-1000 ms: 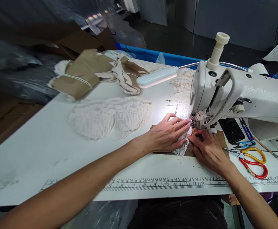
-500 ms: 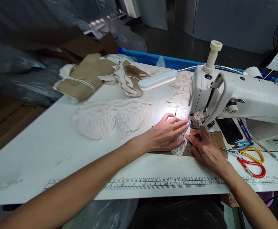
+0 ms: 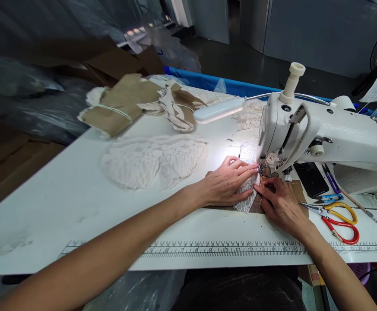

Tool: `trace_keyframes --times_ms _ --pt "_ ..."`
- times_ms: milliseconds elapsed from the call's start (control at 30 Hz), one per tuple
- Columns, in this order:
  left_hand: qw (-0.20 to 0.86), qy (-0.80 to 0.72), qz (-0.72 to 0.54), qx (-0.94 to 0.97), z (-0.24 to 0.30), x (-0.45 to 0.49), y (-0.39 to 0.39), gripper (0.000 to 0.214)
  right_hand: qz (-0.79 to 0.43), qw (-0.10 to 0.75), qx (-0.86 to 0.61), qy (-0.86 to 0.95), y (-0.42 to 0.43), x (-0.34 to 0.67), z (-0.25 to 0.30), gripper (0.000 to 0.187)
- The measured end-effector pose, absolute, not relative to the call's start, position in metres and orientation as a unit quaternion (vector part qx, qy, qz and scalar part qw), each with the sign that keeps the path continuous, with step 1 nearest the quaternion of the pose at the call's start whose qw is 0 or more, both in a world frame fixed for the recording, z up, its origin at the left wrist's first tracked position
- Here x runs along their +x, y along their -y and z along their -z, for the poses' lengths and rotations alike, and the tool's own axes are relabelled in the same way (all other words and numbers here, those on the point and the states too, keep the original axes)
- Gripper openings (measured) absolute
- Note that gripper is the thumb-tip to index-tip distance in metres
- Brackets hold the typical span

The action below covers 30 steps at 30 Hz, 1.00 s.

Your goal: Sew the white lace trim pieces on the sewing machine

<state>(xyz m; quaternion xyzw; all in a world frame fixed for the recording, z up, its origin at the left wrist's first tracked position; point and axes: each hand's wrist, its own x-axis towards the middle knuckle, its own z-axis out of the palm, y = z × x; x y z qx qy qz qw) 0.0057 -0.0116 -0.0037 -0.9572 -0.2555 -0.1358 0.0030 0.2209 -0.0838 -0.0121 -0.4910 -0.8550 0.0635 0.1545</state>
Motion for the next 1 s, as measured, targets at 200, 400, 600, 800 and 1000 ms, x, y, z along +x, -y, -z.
trace_keyframes --times_ms 200,400,600,800,1000 --pt "-0.005 0.255 0.135 -0.957 0.0059 0.0042 0.0099 0.041 -0.061 0.163 -0.49 0.854 0.0825 0.2223 0.015 0.04" --pt "-0.001 0.251 0.143 -0.957 0.0081 0.0045 0.0102 0.04 -0.049 0.192 -0.474 0.858 0.0808 0.2238 0.018 0.038" --pt "0.015 0.246 0.148 -0.958 0.0084 0.0049 0.0107 0.039 -0.038 0.223 -0.448 0.865 0.0778 0.2279 0.0207 0.033" --pt "0.055 0.224 0.177 -0.957 0.0096 0.008 0.0136 0.032 -0.043 0.226 -0.44 0.868 0.0765 0.2309 0.0215 0.032" --pt "0.045 0.185 0.176 -0.966 0.0089 0.0052 0.0115 0.028 -0.038 0.218 -0.444 0.868 0.0783 0.2285 0.0197 0.031"
